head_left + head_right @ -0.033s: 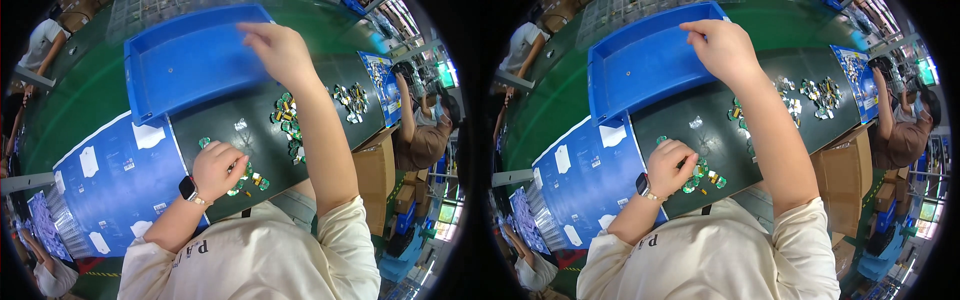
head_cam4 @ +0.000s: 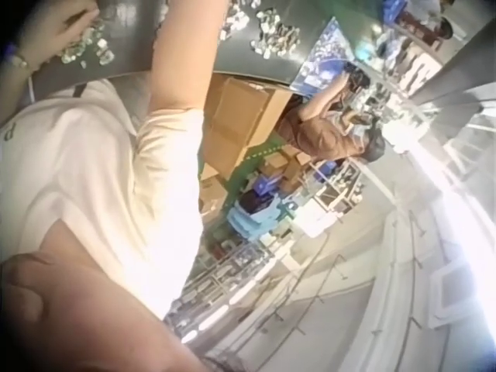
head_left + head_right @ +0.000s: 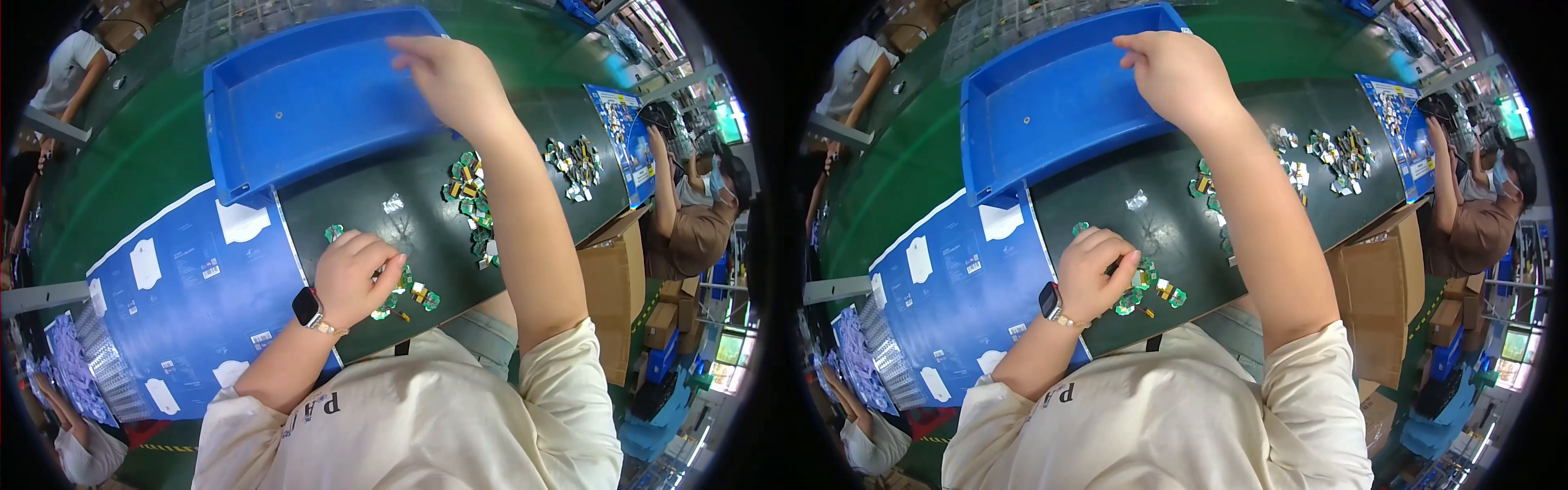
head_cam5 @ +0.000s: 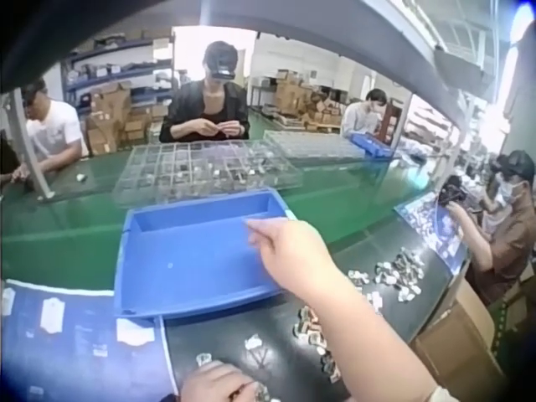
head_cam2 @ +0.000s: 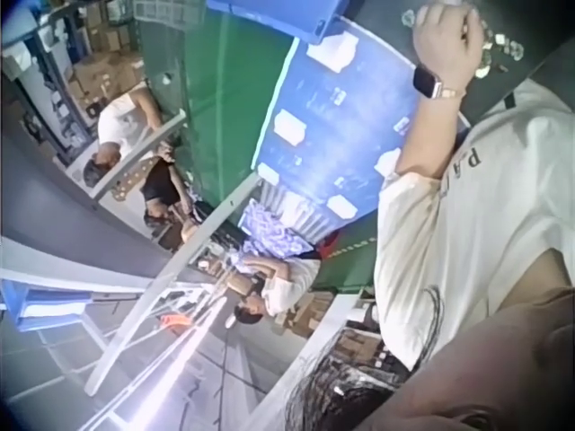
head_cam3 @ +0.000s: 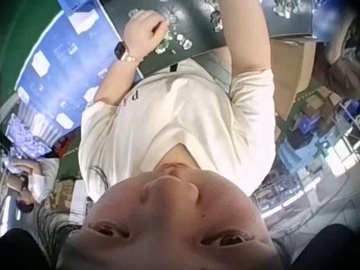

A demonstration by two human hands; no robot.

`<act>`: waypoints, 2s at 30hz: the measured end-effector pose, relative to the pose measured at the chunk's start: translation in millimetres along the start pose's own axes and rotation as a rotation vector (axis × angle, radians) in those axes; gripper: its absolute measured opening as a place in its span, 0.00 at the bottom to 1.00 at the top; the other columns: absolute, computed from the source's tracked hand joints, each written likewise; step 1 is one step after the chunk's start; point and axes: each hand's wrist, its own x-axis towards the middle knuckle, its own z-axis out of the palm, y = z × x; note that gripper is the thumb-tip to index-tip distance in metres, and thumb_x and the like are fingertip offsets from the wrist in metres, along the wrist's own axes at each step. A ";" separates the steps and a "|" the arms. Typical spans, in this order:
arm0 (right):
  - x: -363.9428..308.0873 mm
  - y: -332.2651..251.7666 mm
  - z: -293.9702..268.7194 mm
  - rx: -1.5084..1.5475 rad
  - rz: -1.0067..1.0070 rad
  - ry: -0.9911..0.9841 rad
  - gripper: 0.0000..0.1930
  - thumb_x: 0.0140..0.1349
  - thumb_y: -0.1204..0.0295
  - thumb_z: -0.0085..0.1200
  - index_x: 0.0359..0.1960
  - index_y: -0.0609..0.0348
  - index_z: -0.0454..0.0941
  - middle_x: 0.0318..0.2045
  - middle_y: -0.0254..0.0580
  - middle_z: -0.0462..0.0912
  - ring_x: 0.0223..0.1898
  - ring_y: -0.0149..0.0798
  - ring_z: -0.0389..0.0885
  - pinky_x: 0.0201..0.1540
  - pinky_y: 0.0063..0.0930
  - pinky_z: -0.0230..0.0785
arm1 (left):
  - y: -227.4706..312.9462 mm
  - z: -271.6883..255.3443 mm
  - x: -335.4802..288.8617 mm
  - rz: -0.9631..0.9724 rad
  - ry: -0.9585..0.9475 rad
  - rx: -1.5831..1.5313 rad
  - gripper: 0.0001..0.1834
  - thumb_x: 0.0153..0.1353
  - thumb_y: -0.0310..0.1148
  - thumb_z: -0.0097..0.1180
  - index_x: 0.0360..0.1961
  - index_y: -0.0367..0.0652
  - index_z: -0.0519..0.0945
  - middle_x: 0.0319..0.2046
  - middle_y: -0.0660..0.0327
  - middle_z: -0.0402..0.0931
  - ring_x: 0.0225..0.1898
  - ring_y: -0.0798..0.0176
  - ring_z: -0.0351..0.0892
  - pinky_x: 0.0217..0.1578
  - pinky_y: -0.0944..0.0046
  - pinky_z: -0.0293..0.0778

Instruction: Assembling and inspecting small green printed circuit boards by attaching white components at a factory workstation.

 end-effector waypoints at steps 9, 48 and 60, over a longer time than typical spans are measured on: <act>10.3 -1.2 -2.6 -0.592 -0.090 -0.053 0.16 0.60 0.70 0.51 0.50 0.47 0.79 0.31 0.36 0.86 0.38 0.40 0.83 0.44 0.32 0.72 | -1.0 2.3 -2.0 0.016 0.000 -0.014 0.03 0.52 0.29 0.61 0.24 0.44 0.79 0.24 0.62 0.77 0.27 0.57 0.74 0.31 0.59 0.69; -3.3 3.8 -15.1 0.026 -0.109 0.203 0.08 0.60 0.71 0.56 0.37 0.57 0.84 0.36 0.40 0.85 0.38 0.39 0.83 0.44 0.27 0.73 | 5.4 11.4 -7.1 0.131 -0.541 0.232 0.23 0.49 0.48 0.65 0.49 0.64 0.80 0.62 0.63 0.66 0.68 0.56 0.58 0.63 0.36 0.49; 29.6 17.9 -4.3 -0.617 -0.579 0.005 0.14 0.58 0.70 0.56 0.46 0.46 0.81 0.36 0.40 0.84 0.38 0.45 0.82 0.43 0.39 0.74 | 0.6 14.0 -11.2 0.147 -0.474 0.185 0.24 0.47 0.47 0.66 0.49 0.63 0.80 0.62 0.63 0.66 0.66 0.56 0.60 0.63 0.37 0.50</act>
